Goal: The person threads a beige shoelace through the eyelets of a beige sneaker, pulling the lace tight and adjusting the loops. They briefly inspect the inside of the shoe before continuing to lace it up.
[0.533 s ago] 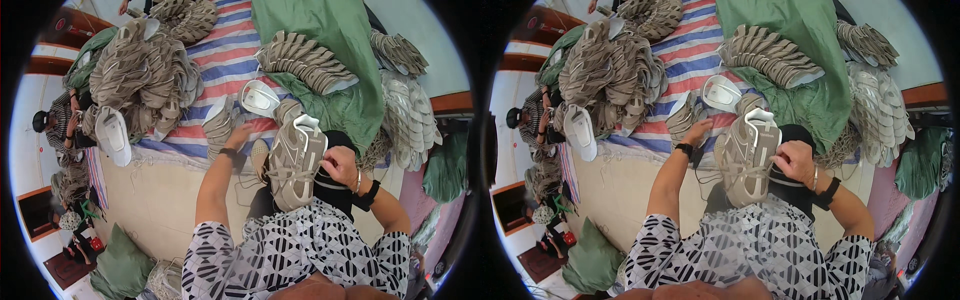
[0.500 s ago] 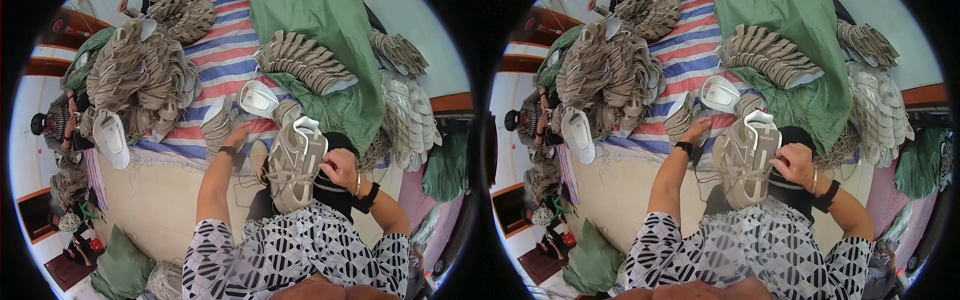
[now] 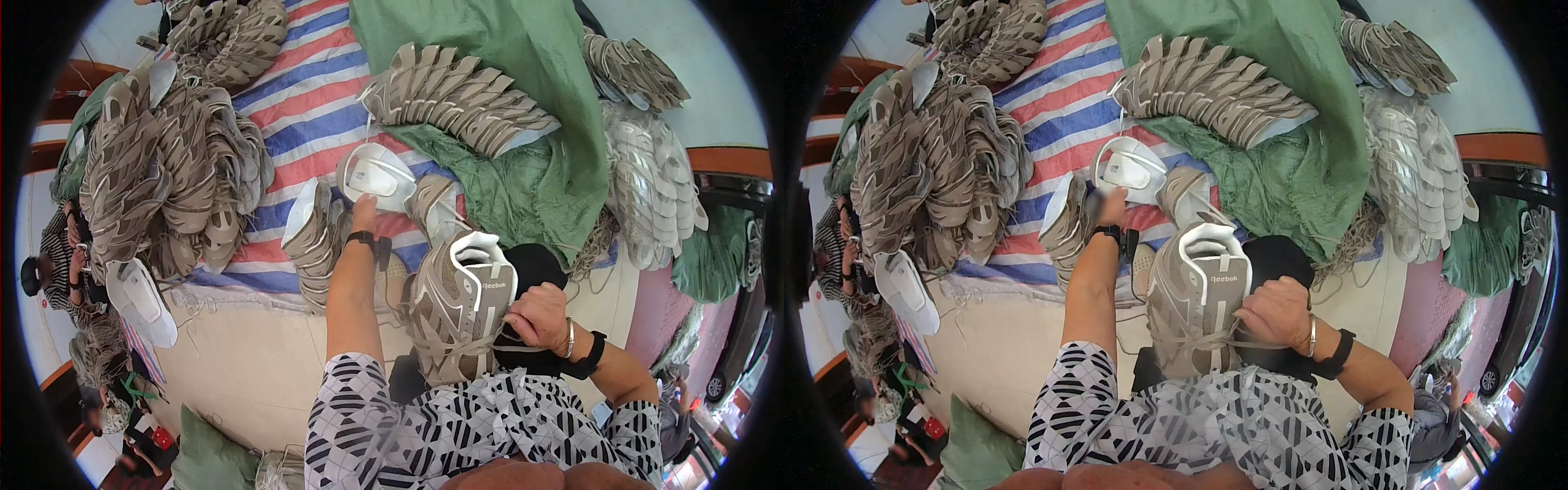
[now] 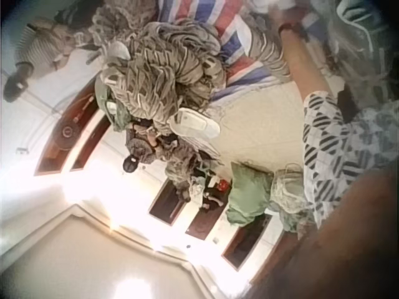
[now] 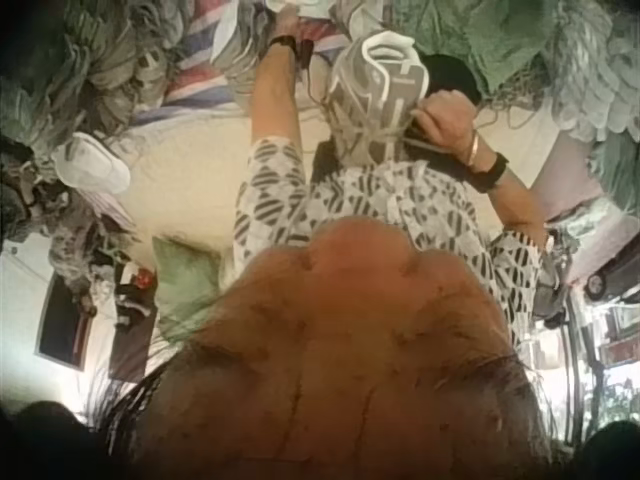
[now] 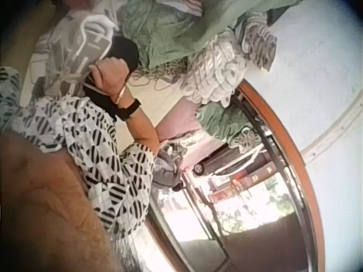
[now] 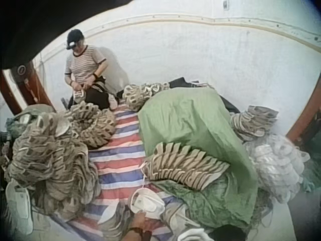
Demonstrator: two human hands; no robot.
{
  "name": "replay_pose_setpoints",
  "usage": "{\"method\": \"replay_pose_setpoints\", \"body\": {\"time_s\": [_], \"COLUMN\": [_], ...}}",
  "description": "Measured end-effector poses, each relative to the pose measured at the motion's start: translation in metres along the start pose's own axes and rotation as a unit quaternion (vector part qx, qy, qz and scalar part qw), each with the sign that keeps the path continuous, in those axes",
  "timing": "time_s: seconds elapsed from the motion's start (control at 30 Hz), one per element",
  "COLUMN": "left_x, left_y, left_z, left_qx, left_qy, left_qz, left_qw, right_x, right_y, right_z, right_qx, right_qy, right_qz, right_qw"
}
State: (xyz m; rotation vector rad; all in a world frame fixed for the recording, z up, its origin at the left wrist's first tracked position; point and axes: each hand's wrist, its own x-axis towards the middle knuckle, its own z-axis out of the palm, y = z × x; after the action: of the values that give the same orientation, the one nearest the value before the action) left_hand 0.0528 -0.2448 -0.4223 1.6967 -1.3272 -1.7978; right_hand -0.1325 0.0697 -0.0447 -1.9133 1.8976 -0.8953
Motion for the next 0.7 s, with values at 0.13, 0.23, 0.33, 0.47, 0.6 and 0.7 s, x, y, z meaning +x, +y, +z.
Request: {"method": "replay_pose_setpoints", "body": {"time_s": [0.13, 0.23, 0.33, 0.47, 0.6, 0.7], "left_x": [-0.049, -0.073, -0.123, -0.21, -0.291, -0.342], "left_y": [0.08, 0.104, 0.15, 0.203, 0.252, 0.261], "left_z": [0.02, -0.011, -0.034, -0.06, -0.09, -0.112], "left_qx": [0.241, 0.278, 0.228, 0.229, 0.153, 0.05], "left_qy": [0.232, 0.298, 0.237, 0.207, 0.199, 0.128], "left_qz": [0.15, 0.306, 0.407, 0.472, 0.48, 0.443], "left_qw": [0.93, 0.86, 0.852, 0.826, 0.84, 0.886], "right_x": [-0.01, -0.009, -0.012, -0.016, -0.017, -0.017], "right_y": [-0.004, -0.009, -0.009, -0.013, -0.021, -0.024], "right_z": [0.002, 0.002, 0.003, 0.003, 0.005, 0.008], "right_qx": [-0.012, 0.001, -0.009, -0.005, -0.012, -0.015], "right_qy": [0.022, 0.036, 0.071, 0.088, 0.114, 0.124], "right_qz": [0.036, 0.034, 0.027, 0.028, 0.024, 0.022], "right_qw": [0.999, 0.999, 0.997, 0.996, 0.993, 0.992]}}
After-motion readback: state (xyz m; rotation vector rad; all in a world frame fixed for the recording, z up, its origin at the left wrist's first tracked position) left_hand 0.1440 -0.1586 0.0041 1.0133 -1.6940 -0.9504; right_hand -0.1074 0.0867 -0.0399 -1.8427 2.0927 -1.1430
